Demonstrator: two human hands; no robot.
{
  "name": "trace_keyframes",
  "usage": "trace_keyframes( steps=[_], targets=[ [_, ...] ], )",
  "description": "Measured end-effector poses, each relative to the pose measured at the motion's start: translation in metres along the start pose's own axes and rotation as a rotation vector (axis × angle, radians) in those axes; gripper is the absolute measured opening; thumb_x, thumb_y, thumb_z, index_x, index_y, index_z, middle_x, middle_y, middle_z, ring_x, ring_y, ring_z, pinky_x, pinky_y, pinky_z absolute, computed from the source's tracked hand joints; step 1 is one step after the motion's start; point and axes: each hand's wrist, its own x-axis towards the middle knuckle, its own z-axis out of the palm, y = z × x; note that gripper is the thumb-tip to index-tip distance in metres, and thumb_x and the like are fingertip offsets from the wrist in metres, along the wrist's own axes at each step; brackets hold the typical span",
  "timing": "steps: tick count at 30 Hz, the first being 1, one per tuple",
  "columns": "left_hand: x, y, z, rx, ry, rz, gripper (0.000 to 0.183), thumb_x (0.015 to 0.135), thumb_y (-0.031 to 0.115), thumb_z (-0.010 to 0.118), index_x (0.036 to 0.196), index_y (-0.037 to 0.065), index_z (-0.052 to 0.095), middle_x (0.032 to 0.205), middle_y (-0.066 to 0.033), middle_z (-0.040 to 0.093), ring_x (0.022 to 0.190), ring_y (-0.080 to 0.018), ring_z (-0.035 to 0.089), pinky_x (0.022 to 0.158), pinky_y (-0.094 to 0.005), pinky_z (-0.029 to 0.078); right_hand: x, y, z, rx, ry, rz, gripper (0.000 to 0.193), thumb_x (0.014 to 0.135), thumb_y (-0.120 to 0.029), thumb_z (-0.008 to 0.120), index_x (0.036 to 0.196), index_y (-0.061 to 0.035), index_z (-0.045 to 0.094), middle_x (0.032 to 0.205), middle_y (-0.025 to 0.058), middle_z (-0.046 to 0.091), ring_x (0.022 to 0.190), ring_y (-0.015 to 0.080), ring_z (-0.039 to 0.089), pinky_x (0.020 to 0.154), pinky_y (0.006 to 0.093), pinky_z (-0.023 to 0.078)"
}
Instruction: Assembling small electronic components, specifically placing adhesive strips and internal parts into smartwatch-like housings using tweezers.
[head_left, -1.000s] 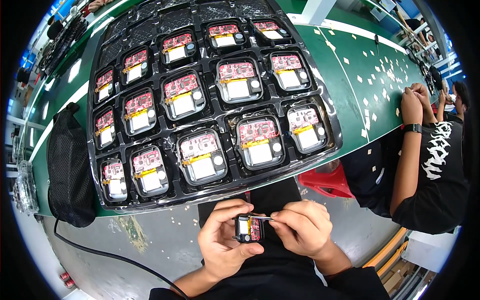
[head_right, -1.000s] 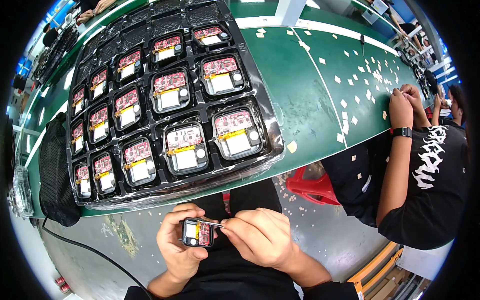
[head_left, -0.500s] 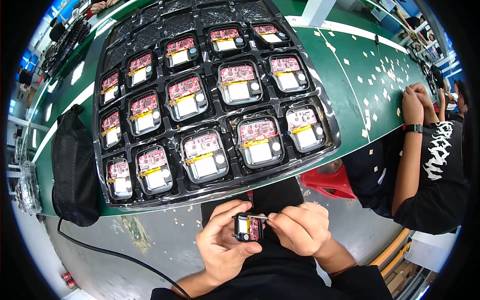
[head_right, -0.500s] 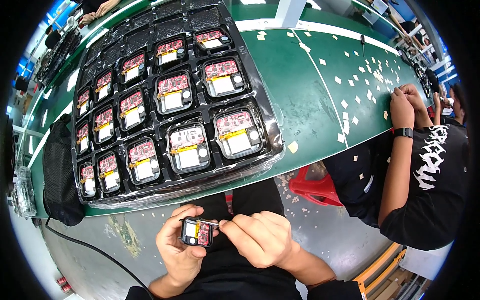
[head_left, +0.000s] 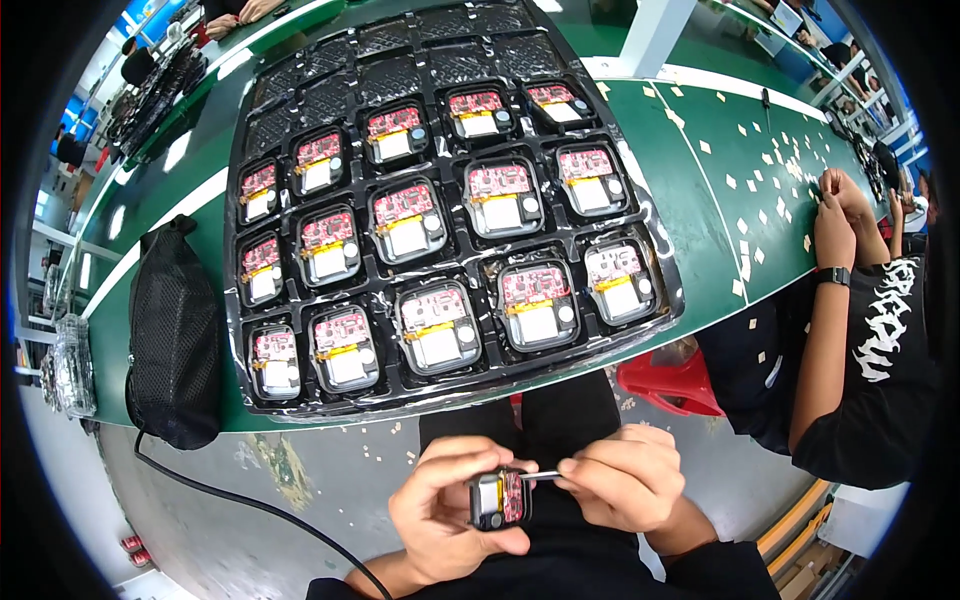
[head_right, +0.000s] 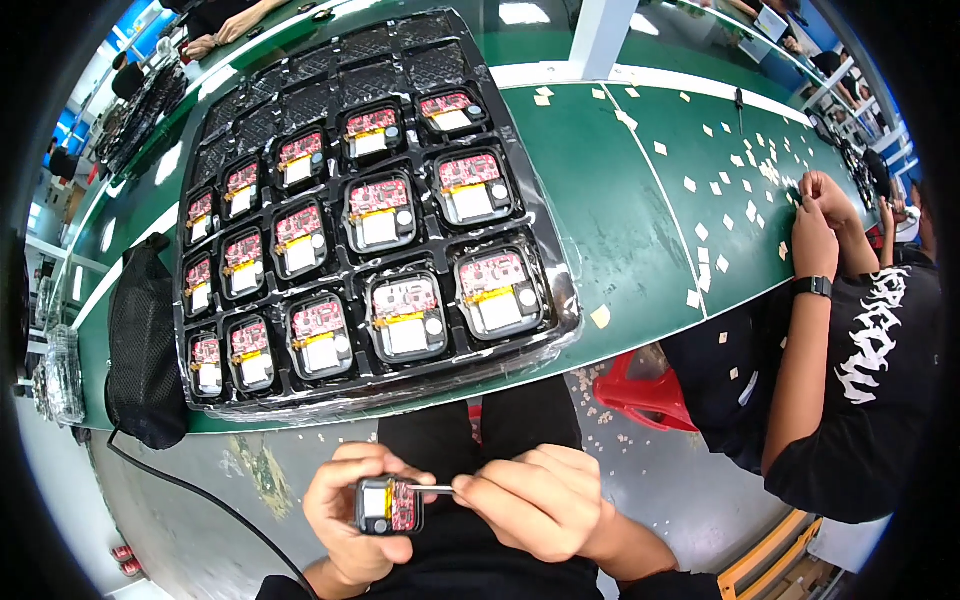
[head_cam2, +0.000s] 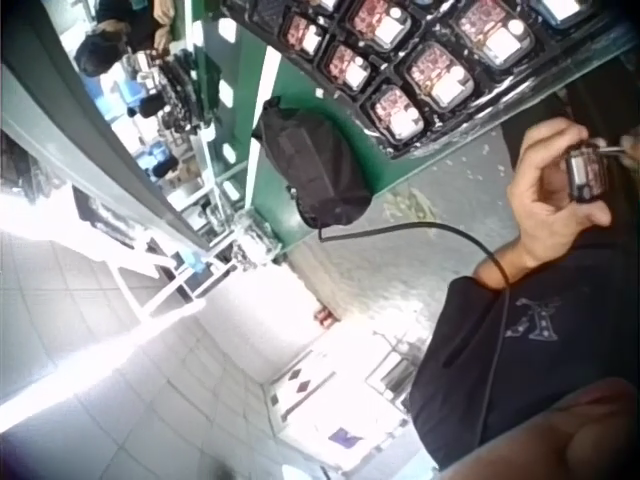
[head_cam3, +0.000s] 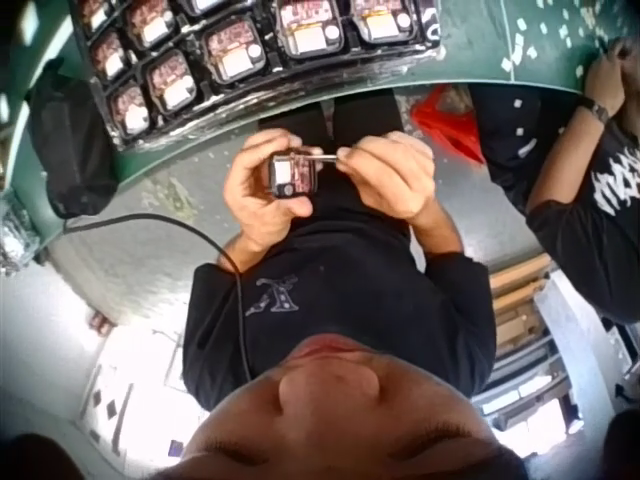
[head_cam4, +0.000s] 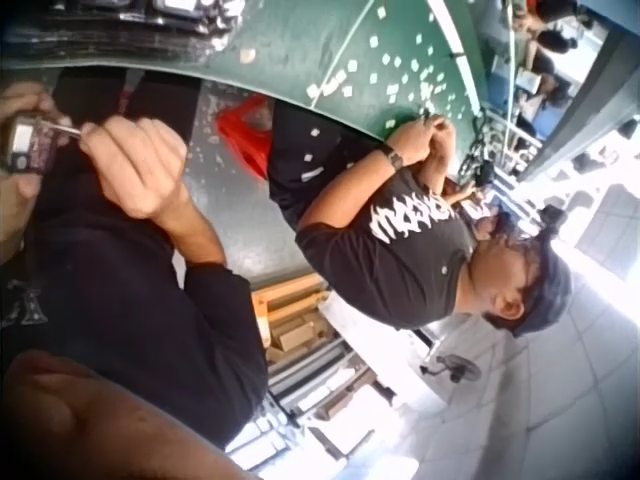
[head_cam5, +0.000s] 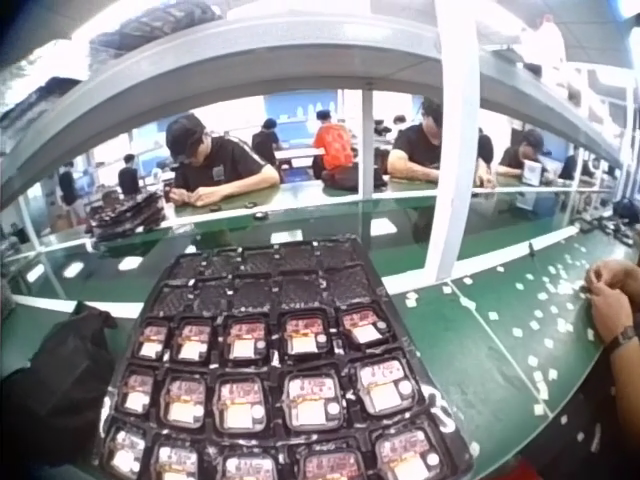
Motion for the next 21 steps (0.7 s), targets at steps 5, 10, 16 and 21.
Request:
trace_keyframes(
  steps=[5,10,16,21],
  targets=[
    [0.021,0.039,-0.032,0.328,-0.073,0.384,0.080,0.064,0.039,0.096,0.119,0.004,0.051,0.108,-0.0113,0.054,0.085,-0.0276,0.071,0.068,-0.0379,0.064,-0.005,0.018,-0.015,-0.066,0.441,0.212,0.020,0.089,-0.011,0.078,0.098,-0.0002,0.065,0.090,0.0124,0.061,0.069,0.0196,0.056,0.059,0.0290,0.047],
    [0.067,0.092,-0.019,0.436,0.285,0.585,0.074,0.070,0.039,0.092,0.122,0.004,0.053,0.112,-0.0151,0.058,0.090,-0.0275,0.070,0.078,-0.0405,0.064,0.035,0.072,-0.023,0.126,0.576,0.440,0.016,0.096,-0.005,0.068,0.107,0.0059,0.063,0.098,0.0072,0.058,0.076,0.0096,0.056,0.064,0.0202,0.043],
    [0.172,0.133,-0.046,0.954,0.178,0.338,0.041,0.075,0.006,0.087,0.103,0.003,0.058,0.100,-0.0063,0.063,0.096,-0.0173,0.063,0.093,-0.0309,0.049,0.045,0.120,-0.028,0.473,0.532,0.715,0.018,0.098,-0.011,0.069,0.110,0.0009,0.065,0.081,-0.0015,0.062,0.063,0.0035,0.051,0.054,0.0191,0.038],
    [0.235,0.133,-0.078,1.421,0.160,0.421,0.033,0.077,0.014,0.085,0.087,0.000,0.057,0.086,-0.0109,0.063,0.085,-0.0223,0.061,0.084,-0.0353,0.049,0.041,0.113,-0.027,0.454,0.532,0.700,0.017,0.098,-0.012,0.069,0.110,0.0008,0.066,0.081,-0.0016,0.062,0.063,0.0034,0.051,0.053,0.0190,0.038]
  ],
)
